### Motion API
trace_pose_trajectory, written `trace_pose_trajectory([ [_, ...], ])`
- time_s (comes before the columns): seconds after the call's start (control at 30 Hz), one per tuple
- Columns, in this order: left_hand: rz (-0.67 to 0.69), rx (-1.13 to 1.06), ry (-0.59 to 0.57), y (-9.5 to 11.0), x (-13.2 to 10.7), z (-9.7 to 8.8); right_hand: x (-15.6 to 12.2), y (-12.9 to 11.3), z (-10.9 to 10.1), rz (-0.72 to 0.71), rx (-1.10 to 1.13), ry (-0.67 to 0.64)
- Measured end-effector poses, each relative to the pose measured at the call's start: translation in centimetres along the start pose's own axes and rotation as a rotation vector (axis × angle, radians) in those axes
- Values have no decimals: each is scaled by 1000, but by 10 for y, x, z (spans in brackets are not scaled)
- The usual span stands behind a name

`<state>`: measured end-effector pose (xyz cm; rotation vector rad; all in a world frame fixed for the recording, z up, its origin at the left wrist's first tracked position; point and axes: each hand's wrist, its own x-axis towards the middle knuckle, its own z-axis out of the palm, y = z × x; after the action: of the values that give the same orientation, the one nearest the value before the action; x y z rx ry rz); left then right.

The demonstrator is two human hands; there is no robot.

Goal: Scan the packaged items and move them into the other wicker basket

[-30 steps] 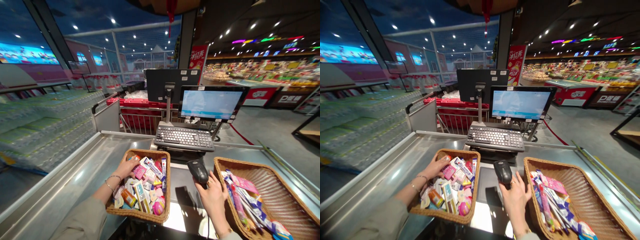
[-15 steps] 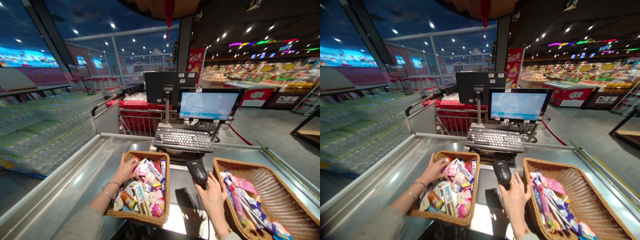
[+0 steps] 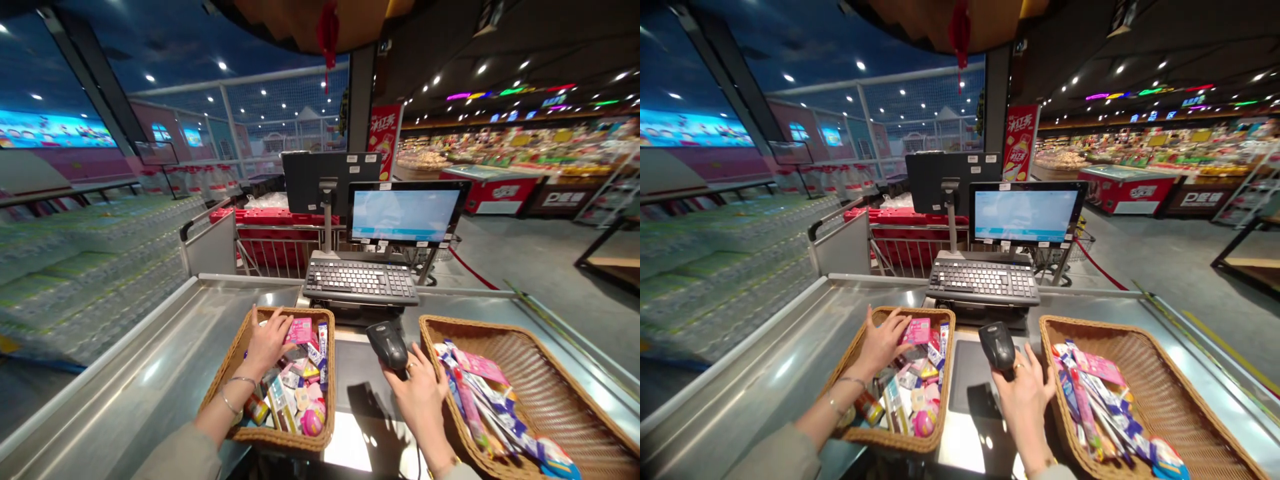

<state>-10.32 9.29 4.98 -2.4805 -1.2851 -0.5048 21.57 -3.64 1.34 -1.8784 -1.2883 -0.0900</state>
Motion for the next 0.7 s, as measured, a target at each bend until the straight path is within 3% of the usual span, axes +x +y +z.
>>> trace_pose_trajectory([
  [0.27, -20, -45, 70, 29, 14, 1, 1, -1, -8, -17, 7, 17],
  [0.7, -42, -116, 124, 77, 40, -1, 3, -12, -18, -49, 47, -131],
])
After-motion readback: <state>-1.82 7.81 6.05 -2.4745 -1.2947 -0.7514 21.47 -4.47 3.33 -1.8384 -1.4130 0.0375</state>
